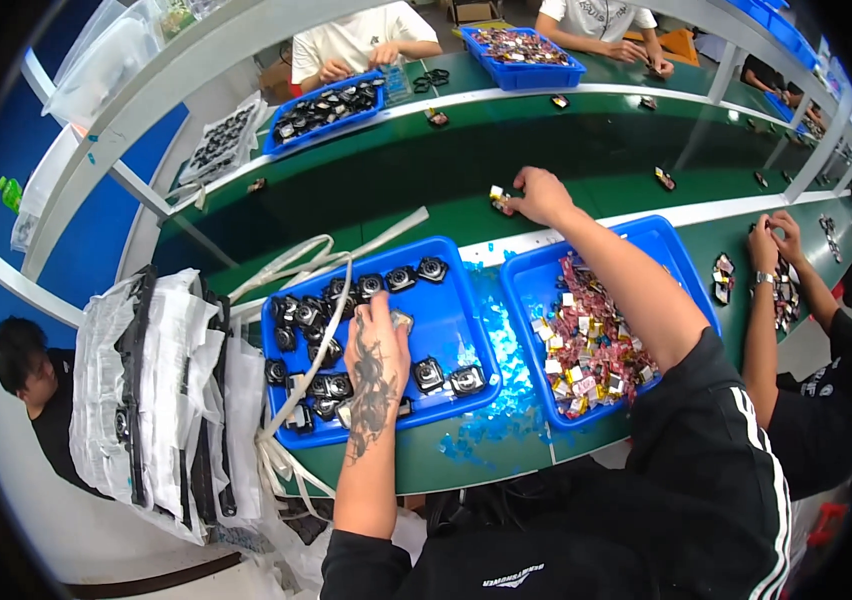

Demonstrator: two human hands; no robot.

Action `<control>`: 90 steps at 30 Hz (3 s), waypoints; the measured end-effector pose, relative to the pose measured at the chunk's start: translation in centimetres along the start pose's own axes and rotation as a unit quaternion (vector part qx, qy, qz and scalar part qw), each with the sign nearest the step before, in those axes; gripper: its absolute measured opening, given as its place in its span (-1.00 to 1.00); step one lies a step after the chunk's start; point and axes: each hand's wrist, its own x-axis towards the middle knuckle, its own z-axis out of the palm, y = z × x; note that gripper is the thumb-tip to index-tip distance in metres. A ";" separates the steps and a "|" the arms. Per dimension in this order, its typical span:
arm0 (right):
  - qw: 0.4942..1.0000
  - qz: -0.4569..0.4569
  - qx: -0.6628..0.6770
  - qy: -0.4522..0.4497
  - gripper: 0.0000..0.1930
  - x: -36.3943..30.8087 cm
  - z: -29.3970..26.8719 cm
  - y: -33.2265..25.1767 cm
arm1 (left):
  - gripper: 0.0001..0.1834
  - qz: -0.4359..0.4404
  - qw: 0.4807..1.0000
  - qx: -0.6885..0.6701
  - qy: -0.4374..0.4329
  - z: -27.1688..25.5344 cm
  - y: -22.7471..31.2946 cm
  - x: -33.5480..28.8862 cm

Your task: Manually assemble components of small electronic devices, likely cameras or sensors.

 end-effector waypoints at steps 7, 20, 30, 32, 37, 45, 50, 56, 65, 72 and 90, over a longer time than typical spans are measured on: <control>0.985 -0.163 0.004 -0.064 -0.86 -5.4 -8.1 -1.6 | -0.81 0.018 0.990 -0.138 -0.015 -0.6 0.1 1.1; 0.957 -0.250 -0.045 -0.137 -0.86 -20.3 -9.9 -0.8 | -0.72 -0.116 0.750 -0.626 -0.181 -1.3 2.8 0.2; 0.966 -0.161 0.171 -0.108 -0.93 -20.9 -10.2 -0.4 | -0.63 -0.081 0.771 -0.597 -0.204 -1.1 3.2 0.0; 0.952 -0.063 0.283 -0.101 -0.94 -21.5 -10.4 -0.9 | -0.70 -0.081 0.777 -0.595 -0.187 -1.1 3.5 -0.3; 0.953 -0.158 0.200 -0.161 -0.90 -22.8 -11.0 -4.0 | -0.80 0.074 0.845 -0.505 -0.160 -0.3 4.6 -1.2; 0.918 -0.059 0.349 -0.180 -0.92 -23.1 -8.2 -6.7 | -0.83 0.181 0.819 -0.518 -0.167 0.7 6.6 -2.9; 0.914 -0.052 0.359 -0.180 -0.91 -22.9 -6.6 -7.1 | -0.90 0.082 0.822 -0.534 -0.179 0.1 6.8 -3.2; 0.927 -0.093 0.348 -0.103 -0.90 -22.9 -4.9 -7.6 | -0.92 0.048 0.809 -0.567 -0.149 0.2 6.7 -3.3; 0.962 -0.219 0.153 -0.053 -0.89 -22.9 -4.5 -8.4 | -0.91 0.011 0.815 -0.563 -0.139 0.2 6.5 -3.3; 0.943 -0.124 0.299 -0.078 -0.91 -22.4 -4.5 -8.1 | -0.90 0.039 0.831 -0.540 -0.130 -0.2 6.4 -3.2; 0.970 -0.215 0.117 -0.013 -0.83 -22.7 -5.0 -7.6 | -0.88 -0.013 0.812 -0.567 -0.136 0.3 6.2 -2.6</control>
